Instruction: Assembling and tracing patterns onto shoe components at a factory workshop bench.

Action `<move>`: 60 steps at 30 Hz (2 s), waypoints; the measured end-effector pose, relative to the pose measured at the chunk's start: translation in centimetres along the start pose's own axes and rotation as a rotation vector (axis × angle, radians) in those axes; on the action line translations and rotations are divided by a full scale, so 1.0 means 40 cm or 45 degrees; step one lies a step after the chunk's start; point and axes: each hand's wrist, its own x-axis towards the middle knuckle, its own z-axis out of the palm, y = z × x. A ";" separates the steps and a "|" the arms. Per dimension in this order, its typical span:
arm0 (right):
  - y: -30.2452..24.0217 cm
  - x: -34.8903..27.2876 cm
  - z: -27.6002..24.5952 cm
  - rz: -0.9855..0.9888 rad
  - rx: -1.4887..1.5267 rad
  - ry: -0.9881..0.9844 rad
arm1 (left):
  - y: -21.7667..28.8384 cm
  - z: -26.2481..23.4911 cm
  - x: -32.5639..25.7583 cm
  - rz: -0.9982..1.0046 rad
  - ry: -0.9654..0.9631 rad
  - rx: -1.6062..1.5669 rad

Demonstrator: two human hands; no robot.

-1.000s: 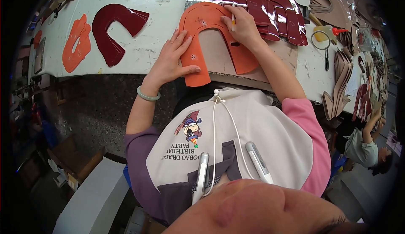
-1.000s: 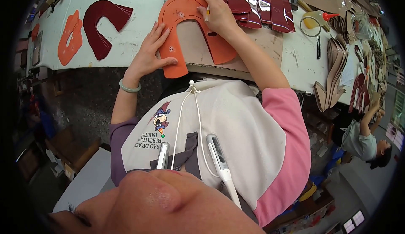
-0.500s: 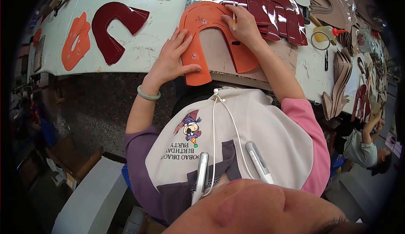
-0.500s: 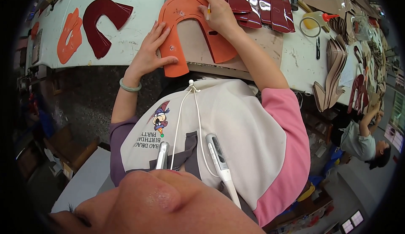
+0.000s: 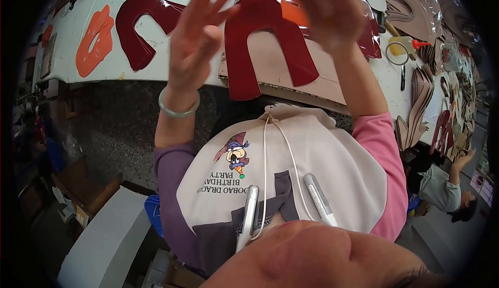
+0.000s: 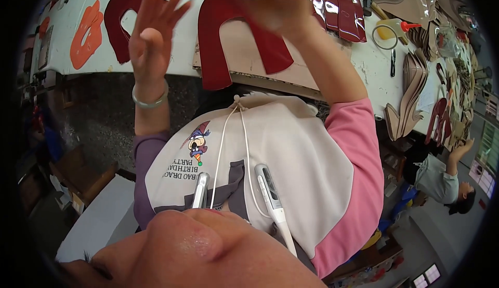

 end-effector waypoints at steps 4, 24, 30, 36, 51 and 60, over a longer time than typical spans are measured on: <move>-0.048 0.024 -0.019 -0.145 -0.725 -0.605 | 0.010 -0.008 0.055 -0.210 0.452 0.113; -0.042 -0.341 -0.123 1.361 -1.194 -0.448 | -0.110 -0.184 -0.181 -0.321 -0.603 1.685; -0.028 -0.335 -0.125 1.310 -1.233 -0.532 | -0.123 -0.185 -0.204 -0.399 -0.643 1.629; -0.024 -0.343 -0.131 1.318 -1.213 -0.532 | -0.121 -0.178 -0.208 -0.380 -0.646 1.642; -0.067 -0.319 -0.004 1.262 -0.315 -0.698 | -0.123 -0.180 -0.213 -0.434 -0.612 1.715; -0.059 -0.310 0.035 1.120 -0.714 -1.038 | -0.127 -0.177 -0.217 -0.417 -0.598 1.714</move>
